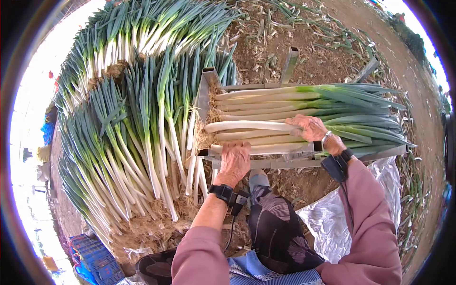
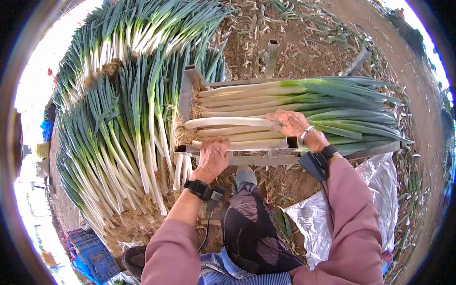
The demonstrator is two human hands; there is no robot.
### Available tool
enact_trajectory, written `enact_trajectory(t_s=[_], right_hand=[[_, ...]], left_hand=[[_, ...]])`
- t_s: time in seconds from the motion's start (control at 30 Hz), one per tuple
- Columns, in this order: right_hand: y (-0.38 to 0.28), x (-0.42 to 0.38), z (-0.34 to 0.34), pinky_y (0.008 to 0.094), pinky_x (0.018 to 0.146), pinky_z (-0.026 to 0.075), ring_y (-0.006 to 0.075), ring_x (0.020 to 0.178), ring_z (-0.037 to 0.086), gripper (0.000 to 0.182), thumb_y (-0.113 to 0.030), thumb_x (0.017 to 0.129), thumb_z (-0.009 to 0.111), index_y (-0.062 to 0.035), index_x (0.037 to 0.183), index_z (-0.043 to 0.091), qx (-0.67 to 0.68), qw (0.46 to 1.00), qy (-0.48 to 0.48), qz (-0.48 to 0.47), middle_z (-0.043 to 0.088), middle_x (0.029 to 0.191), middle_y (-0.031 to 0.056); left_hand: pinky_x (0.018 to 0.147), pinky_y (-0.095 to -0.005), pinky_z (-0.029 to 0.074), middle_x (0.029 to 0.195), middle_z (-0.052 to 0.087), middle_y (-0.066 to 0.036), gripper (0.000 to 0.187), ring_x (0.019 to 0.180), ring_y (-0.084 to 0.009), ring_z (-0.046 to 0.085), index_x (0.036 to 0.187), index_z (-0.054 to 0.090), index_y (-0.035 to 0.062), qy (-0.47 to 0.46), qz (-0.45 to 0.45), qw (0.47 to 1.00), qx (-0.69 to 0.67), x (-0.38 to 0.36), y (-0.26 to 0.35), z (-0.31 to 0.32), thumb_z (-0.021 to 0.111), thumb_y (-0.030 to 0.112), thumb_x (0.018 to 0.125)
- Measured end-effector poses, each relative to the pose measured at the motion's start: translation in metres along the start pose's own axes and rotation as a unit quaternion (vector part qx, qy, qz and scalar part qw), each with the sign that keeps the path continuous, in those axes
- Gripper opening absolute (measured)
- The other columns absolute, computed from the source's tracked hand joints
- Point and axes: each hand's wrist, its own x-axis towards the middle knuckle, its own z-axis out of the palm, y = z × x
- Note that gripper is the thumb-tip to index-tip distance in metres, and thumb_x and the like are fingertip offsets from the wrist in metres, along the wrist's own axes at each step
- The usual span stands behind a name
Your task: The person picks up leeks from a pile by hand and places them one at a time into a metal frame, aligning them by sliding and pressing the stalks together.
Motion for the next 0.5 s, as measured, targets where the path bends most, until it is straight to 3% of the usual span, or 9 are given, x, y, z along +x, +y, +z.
enact_trajectory(t_s=[0.07, 0.13, 0.17, 0.2, 0.27, 0.33, 0.37, 0.43, 0.5], right_hand=[[0.002, 0.001, 0.019, 0.0415, 0.081, 0.049, 0.0307, 0.095, 0.061, 0.039, -0.039, 0.087, 0.056, -0.0209, 0.120, 0.060, 0.016, 1.000, 0.004, 0.009, 0.063, 0.110, 0.0092], [0.000, 0.004, 0.028, 0.0420, 0.080, 0.049, 0.0327, 0.093, 0.062, 0.037, -0.040, 0.086, 0.054, -0.0187, 0.116, 0.062, -0.041, 0.989, -0.127, 0.057, 0.066, 0.104, 0.0116], [-0.003, 0.002, 0.029, 0.0433, 0.079, 0.049, 0.0346, 0.091, 0.062, 0.037, -0.042, 0.087, 0.051, -0.0184, 0.113, 0.064, -0.034, 0.992, -0.109, 0.061, 0.067, 0.102, 0.0128], [0.007, 0.004, 0.043, 0.0426, 0.070, 0.051, 0.0323, 0.085, 0.064, 0.037, -0.037, 0.079, 0.058, -0.0272, 0.114, 0.060, -0.038, 0.996, -0.073, 0.039, 0.068, 0.093, 0.0103], [-0.009, 0.001, 0.029, 0.0421, 0.068, 0.050, 0.0314, 0.083, 0.064, 0.026, -0.033, 0.083, 0.053, -0.0212, 0.104, 0.063, -0.019, 0.997, -0.076, 0.027, 0.067, 0.089, 0.0098], [-0.022, -0.006, 0.018, 0.0418, 0.067, 0.048, 0.0309, 0.081, 0.064, 0.021, -0.031, 0.085, 0.050, -0.0165, 0.092, 0.063, -0.023, 0.999, -0.038, -0.001, 0.066, 0.084, 0.0111], [-0.021, -0.005, 0.018, 0.0423, 0.066, 0.048, 0.0311, 0.080, 0.064, 0.020, -0.030, 0.084, 0.049, -0.0161, 0.091, 0.062, -0.018, 0.998, -0.053, 0.010, 0.065, 0.082, 0.0117], [-0.008, -0.007, 0.029, 0.0408, 0.067, 0.048, 0.0292, 0.084, 0.063, 0.018, -0.029, 0.084, 0.051, -0.0165, 0.091, 0.062, -0.043, 0.998, -0.039, 0.016, 0.063, 0.086, 0.0112], [0.003, -0.012, 0.034, 0.0398, 0.068, 0.048, 0.0280, 0.088, 0.061, 0.016, -0.028, 0.085, 0.052, -0.0169, 0.091, 0.062, -0.029, 0.999, 0.011, -0.019, 0.061, 0.089, 0.0098]], left_hand=[[0.088, -0.0406, 0.041, 0.092, 0.060, -0.014, 0.025, 0.092, -0.0311, 0.057, 0.095, 0.061, 0.0057, -0.017, 0.001, 1.000, 0.005, 0.002, 0.003, -0.009, 0.065, 0.014, 0.071], [0.088, -0.0407, 0.041, 0.096, 0.059, -0.015, 0.032, 0.093, -0.0310, 0.057, 0.101, 0.060, 0.0054, -0.038, 0.004, 0.999, -0.002, 0.002, 0.006, -0.018, 0.067, 0.019, 0.073], [0.088, -0.0428, 0.042, 0.101, 0.059, -0.016, 0.037, 0.096, -0.0312, 0.056, 0.106, 0.059, 0.0054, -0.035, -0.007, 0.999, -0.012, 0.002, 0.005, -0.017, 0.067, 0.025, 0.076], [0.088, -0.0428, 0.042, 0.101, 0.059, -0.016, 0.037, 0.096, -0.0312, 0.056, 0.106, 0.059, 0.0054, -0.034, 0.000, 0.999, -0.018, 0.001, 0.003, -0.016, 0.067, 0.025, 0.076], [0.087, -0.0458, 0.043, 0.103, 0.059, -0.017, 0.038, 0.100, -0.0325, 0.055, 0.112, 0.059, 0.0057, 0.042, -0.070, 0.987, -0.135, 0.008, 0.002, -0.019, 0.063, 0.027, 0.081], [0.087, -0.0471, 0.044, 0.104, 0.060, -0.016, 0.035, 0.102, -0.0345, 0.055, 0.113, 0.060, 0.0059, 0.167, -0.003, 0.986, -0.022, 0.019, -0.005, -0.010, 0.058, 0.026, 0.085], [0.087, -0.0471, 0.044, 0.104, 0.060, -0.016, 0.035, 0.102, -0.0345, 0.055, 0.113, 0.060, 0.0059, 0.167, 0.008, 0.985, -0.031, 0.023, -0.009, -0.011, 0.058, 0.026, 0.085], [0.087, -0.0444, 0.044, 0.102, 0.060, -0.015, 0.031, 0.098, -0.0320, 0.057, 0.105, 0.063, 0.0038, -0.030, -0.037, 0.997, 0.056, 0.025, -0.014, -0.016, 0.053, 0.030, 0.090], [0.086, -0.0446, 0.044, 0.100, 0.060, -0.014, 0.029, 0.097, -0.0324, 0.058, 0.100, 0.064, 0.0046, -0.033, -0.040, 0.998, 0.047, 0.023, -0.010, -0.014, 0.052, 0.030, 0.091]])
